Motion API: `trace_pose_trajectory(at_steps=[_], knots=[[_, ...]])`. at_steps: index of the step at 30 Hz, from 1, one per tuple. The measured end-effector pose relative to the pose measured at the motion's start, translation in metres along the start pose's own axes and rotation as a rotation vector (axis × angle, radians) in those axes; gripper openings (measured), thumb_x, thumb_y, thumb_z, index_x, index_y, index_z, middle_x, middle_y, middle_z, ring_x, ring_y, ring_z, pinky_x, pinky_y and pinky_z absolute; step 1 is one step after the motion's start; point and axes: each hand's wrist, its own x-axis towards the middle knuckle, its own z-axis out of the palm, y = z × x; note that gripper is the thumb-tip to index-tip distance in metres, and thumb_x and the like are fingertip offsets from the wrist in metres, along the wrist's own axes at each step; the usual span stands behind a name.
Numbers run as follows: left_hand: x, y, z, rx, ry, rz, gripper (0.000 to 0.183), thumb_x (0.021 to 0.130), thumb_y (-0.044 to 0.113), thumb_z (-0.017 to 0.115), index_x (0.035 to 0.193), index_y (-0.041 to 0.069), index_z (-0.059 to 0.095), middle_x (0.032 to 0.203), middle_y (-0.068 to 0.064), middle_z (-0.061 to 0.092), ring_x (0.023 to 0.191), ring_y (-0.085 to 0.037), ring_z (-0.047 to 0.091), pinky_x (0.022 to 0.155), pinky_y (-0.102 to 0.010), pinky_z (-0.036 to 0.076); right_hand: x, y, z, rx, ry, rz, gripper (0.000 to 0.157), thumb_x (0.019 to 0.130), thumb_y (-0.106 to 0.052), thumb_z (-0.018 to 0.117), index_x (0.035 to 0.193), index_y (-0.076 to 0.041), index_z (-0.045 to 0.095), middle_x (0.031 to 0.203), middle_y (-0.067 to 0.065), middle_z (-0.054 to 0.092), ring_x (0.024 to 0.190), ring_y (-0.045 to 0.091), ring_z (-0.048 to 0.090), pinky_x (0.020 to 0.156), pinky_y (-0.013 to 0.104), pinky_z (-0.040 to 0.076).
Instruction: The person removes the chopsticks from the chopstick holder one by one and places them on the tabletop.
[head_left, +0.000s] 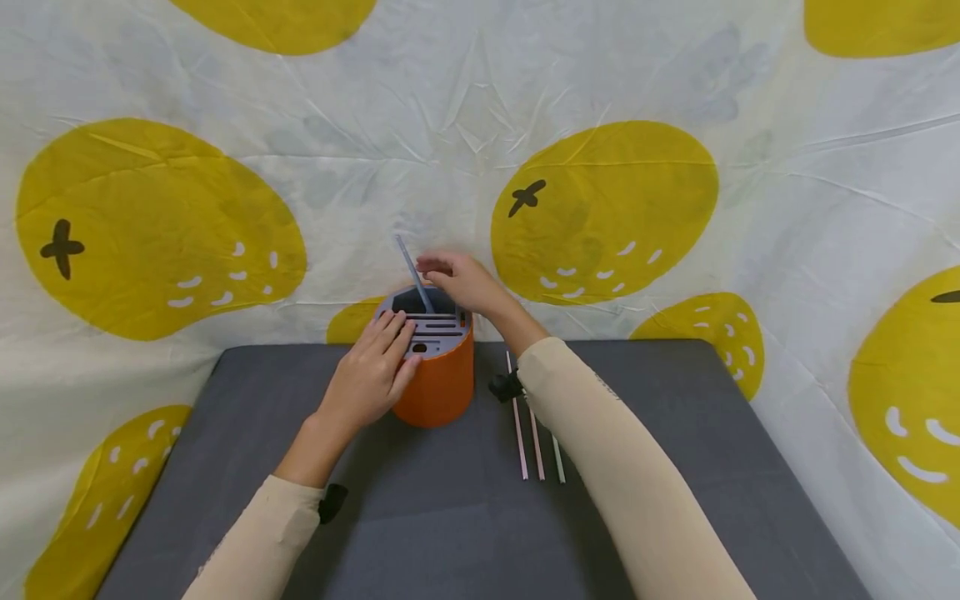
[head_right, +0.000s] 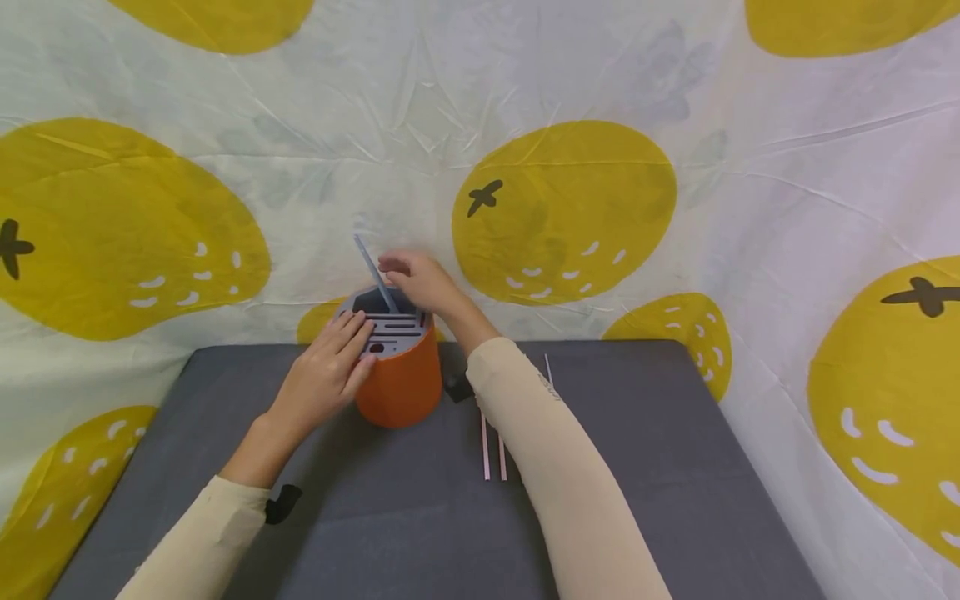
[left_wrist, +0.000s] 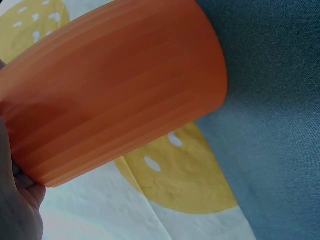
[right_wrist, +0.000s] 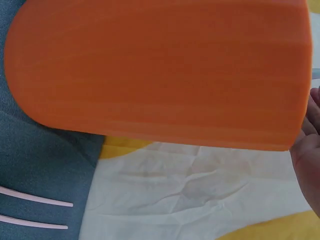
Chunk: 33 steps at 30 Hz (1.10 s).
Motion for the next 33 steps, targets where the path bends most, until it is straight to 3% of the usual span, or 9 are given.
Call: trace_pose_trajectory(at_steps=[5, 12, 21, 28, 33], knots=[[0.0, 0.001, -0.001, 0.001, 0.005, 0.002, 0.064, 0.113, 0.045, 0.033, 0.143, -0.005, 0.058, 0.148, -0.027, 0.055, 0.142, -0.042, 0.05, 0.117, -0.058, 0.041, 0.004, -0.003, 0.004, -0.071, 0.008, -0.009, 0.036, 0.109, -0.012, 0.053, 0.143, -0.005, 0.061, 0.139, 0.011, 0.066, 0.128, 0.023, 0.063, 0.112, 0.036, 0.05], [0.0, 0.001, 0.0, 0.001, 0.006, 0.004, 0.069, 0.113, 0.048, 0.027, 0.143, -0.006, 0.058, 0.148, -0.027, 0.056, 0.141, -0.043, 0.05, 0.119, -0.057, 0.039, 0.006, -0.008, 0.01, -0.123, 0.035, 0.044, 0.034, 0.108, -0.014, 0.054, 0.141, -0.007, 0.062, 0.139, 0.01, 0.066, 0.131, 0.024, 0.061, 0.112, 0.037, 0.05], [-0.002, 0.001, 0.0, -0.002, 0.008, 0.01, 0.057, 0.111, 0.039, 0.045, 0.143, -0.007, 0.057, 0.148, -0.027, 0.055, 0.141, -0.044, 0.05, 0.118, -0.058, 0.04, 0.005, -0.004, 0.014, -0.155, 0.115, 0.047, 0.021, 0.106, -0.019, 0.061, 0.122, -0.01, 0.07, 0.122, 0.007, 0.072, 0.117, 0.022, 0.065, 0.105, 0.038, 0.053], [-0.003, 0.0, 0.0, -0.004, 0.0, 0.003, 0.066, 0.113, 0.047, 0.03, 0.145, -0.005, 0.056, 0.149, -0.027, 0.055, 0.143, -0.042, 0.049, 0.119, -0.057, 0.04, 0.002, -0.003, 0.014, -0.124, 0.168, 0.029, 0.019, 0.104, -0.021, 0.064, 0.117, -0.01, 0.072, 0.117, 0.007, 0.073, 0.112, 0.022, 0.067, 0.101, 0.038, 0.055], [-0.001, 0.001, 0.0, -0.005, -0.003, -0.004, 0.068, 0.113, 0.048, 0.028, 0.144, -0.005, 0.057, 0.149, -0.026, 0.055, 0.143, -0.042, 0.049, 0.119, -0.057, 0.04, 0.0, -0.002, 0.01, -0.072, 0.218, -0.003, 0.018, 0.103, -0.021, 0.066, 0.115, -0.009, 0.072, 0.113, 0.006, 0.075, 0.106, 0.021, 0.07, 0.095, 0.035, 0.059]])
